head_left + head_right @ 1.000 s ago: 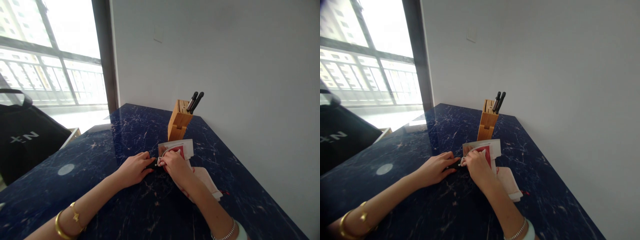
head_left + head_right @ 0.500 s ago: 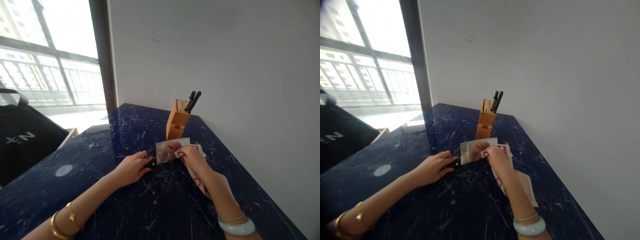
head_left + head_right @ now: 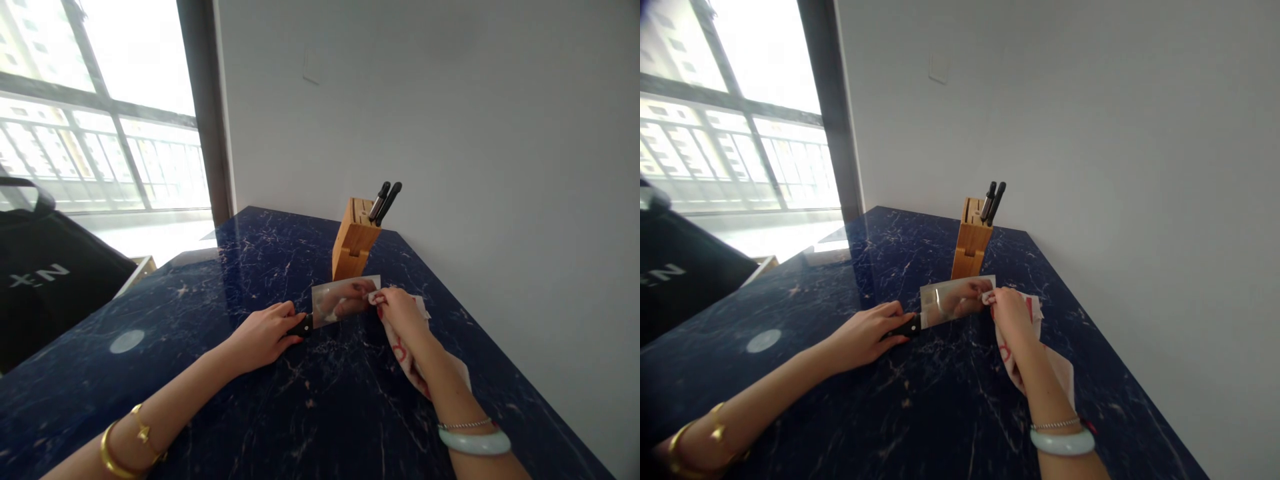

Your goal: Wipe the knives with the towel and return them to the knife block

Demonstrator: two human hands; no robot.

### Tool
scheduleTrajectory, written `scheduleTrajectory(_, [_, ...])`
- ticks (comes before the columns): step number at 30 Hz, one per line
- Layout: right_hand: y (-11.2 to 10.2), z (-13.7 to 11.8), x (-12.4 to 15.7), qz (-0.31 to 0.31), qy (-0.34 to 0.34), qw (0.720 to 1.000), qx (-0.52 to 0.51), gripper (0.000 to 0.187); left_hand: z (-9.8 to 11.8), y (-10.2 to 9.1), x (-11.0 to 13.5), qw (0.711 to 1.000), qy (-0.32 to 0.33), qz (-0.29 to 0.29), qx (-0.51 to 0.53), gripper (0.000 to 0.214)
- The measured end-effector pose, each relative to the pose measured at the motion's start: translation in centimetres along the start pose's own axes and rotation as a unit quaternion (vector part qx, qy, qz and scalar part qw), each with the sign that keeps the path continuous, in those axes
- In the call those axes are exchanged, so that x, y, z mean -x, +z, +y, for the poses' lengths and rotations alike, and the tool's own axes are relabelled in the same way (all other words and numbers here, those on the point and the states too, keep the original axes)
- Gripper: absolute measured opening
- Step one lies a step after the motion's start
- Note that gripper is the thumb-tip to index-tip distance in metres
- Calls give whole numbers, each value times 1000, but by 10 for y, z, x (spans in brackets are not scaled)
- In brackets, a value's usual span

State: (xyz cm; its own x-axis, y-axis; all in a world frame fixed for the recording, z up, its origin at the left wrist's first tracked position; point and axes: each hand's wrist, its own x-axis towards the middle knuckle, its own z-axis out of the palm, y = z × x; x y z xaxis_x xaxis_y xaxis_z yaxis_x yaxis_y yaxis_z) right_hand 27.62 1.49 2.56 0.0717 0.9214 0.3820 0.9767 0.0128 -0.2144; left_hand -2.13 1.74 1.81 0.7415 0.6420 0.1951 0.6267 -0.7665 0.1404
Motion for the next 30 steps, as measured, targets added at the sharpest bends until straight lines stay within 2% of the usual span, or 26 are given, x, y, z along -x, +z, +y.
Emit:
scheduleTrajectory(5, [-10,-7,-1,35,15,999,24,20,3,2,0,1000,11,-1,5,37])
scheduleTrajectory(8, [-10,-14,0,46,-5,999,17,21,6,2,-1,1000,10,4,1,36])
scheduleTrajectory(12, [2,-31,5,9,-67,998,-5,19,9,3,-1,1000,5,10,-7,34])
scheduleTrajectory(15, [9,-53,12,-15,-111,994,-18,17,9,4,-2,1000,4,13,-8,34])
scheduleTrajectory(22, [7,-105,29,-26,-177,984,-21,18,11,4,-1,1000,0,12,-10,30])
scheduleTrajectory(27, [1,-108,33,-93,-158,983,-26,17,10,4,-1,1000,0,15,-11,32])
scheduleTrajectory(30, [0,-107,33,-110,-147,983,-17,20,9,4,-1,1000,0,15,-13,33])
